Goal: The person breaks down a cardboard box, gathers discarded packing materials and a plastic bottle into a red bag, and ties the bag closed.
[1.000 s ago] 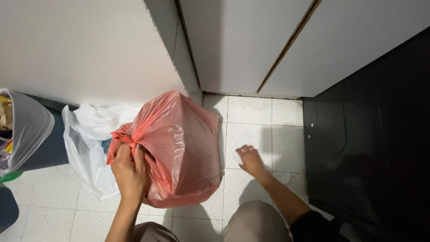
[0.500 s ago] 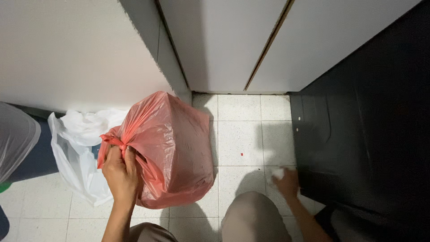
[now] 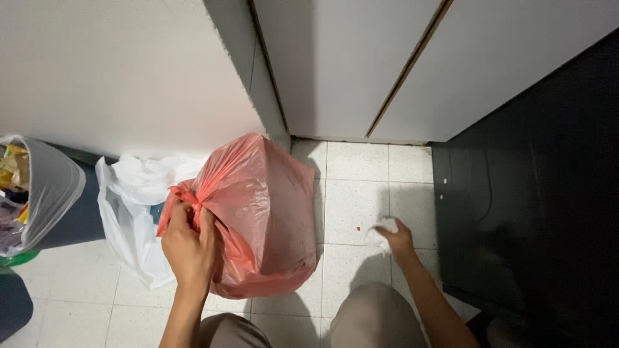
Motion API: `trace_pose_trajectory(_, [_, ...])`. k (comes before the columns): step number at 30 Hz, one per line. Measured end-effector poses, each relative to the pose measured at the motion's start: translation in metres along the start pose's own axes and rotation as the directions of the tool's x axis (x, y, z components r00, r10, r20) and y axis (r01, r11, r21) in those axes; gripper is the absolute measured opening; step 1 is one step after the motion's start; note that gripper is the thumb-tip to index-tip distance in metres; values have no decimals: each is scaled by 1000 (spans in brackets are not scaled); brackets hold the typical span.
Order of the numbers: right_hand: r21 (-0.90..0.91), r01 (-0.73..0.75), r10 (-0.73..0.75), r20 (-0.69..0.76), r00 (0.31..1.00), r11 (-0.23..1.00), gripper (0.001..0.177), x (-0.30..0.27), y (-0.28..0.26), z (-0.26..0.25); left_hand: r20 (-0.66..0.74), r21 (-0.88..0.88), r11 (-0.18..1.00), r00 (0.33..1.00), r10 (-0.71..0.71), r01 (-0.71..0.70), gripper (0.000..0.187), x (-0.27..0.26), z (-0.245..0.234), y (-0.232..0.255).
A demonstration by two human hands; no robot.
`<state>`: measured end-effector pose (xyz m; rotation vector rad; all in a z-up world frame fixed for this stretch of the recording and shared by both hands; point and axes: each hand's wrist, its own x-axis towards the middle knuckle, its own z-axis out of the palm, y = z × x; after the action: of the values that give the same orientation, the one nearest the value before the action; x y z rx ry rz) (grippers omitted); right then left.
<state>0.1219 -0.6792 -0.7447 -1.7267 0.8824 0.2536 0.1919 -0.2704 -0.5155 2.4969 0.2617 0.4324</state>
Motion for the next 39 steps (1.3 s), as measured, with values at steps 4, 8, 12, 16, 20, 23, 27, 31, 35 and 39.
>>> trace_pose_trajectory(4, [483, -169, 146, 85, 986, 859, 65, 16, -23, -14, 5, 142, 989, 999, -40, 39, 28, -1, -31, 51])
trace_pose_trajectory(8, [531, -320, 265, 179, 947, 785, 112, -87, -191, -17, 59, 336, 941, 996, -69, 45, 51, -1, -33, 33])
trace_pose_trajectory(12, [570, -193, 121, 161, 979, 798, 62, -41, -145, -38, 196, 115, 971, 953, -230, 211, 42, 0, -65, 51])
trace_pose_trajectory(16, [-363, 507, -416, 301, 858, 782, 84, -109, -219, -51, 261, -24, 992, 958, -115, 126, 39, 15, -101, 100])
trace_pose_trajectory(20, [-292, 555, -483, 285, 828, 779, 78, -104, -217, -30, 872, 185, 917, 489, 12, -353, 69, 31, -144, 180])
trace_pose_trajectory(23, [777, -332, 204, 263, 943, 536, 30, -160, -299, -34, 926, 156, 859, 375, 45, -488, 83, 30, -87, 155])
trace_pose_trajectory(27, [-356, 465, -406, 230, 884, 811, 78, -220, -314, -104, 913, 248, 870, 402, -64, -425, 65, 32, -34, 134])
trace_pose_trajectory(31, [-510, 245, -129, 251, 959, 825, 84, -276, -332, -163, 764, 295, 927, 639, -84, -231, 39, 41, -17, 144])
trace_pose_trajectory(35, [-618, 289, -159, 257, 953, 731, 92, -240, -243, -203, 601, 321, 939, 793, -101, -123, 24, 43, 26, 152])
trace_pose_trajectory(39, [-438, 465, -347, 326, 880, 769, 91, -228, -209, -215, 682, 269, 953, 670, -292, 142, 66, 59, 14, 161])
